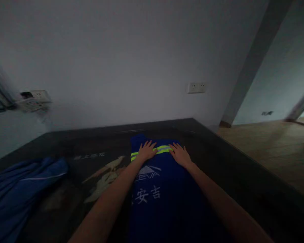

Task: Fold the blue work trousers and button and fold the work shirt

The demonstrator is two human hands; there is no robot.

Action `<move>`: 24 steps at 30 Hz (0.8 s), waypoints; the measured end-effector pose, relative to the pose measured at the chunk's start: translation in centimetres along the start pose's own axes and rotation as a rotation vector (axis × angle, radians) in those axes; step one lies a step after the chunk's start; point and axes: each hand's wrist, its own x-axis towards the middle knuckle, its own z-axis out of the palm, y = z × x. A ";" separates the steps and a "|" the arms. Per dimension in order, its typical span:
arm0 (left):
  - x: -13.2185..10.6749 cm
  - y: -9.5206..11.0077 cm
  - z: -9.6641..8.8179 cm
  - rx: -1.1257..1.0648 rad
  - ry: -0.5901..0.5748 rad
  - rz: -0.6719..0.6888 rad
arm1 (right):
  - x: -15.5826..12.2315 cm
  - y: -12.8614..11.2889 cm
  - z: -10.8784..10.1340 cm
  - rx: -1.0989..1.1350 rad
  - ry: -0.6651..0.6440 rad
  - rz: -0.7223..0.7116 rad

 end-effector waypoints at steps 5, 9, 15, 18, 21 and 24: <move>-1.5 1.5 -2.2 -0.014 0.108 0.021 | -0.3 -0.3 -0.7 0.013 0.014 0.003; -5.0 2.7 -5.4 -0.044 0.115 0.125 | -1.2 -1.0 -2.9 0.028 0.026 -0.052; -15.7 4.4 -7.4 -0.015 -0.112 0.386 | -8.1 -1.6 -6.4 0.209 -0.071 -0.295; -19.1 5.0 -6.7 0.089 -0.177 0.391 | -12.0 -0.8 -6.9 0.279 -0.173 -0.405; -20.1 5.2 -5.8 0.128 -0.136 0.391 | -14.2 0.5 -6.7 0.258 -0.226 -0.441; -20.1 5.0 -5.5 0.112 -0.069 0.402 | -14.8 1.5 -6.1 0.221 -0.192 -0.470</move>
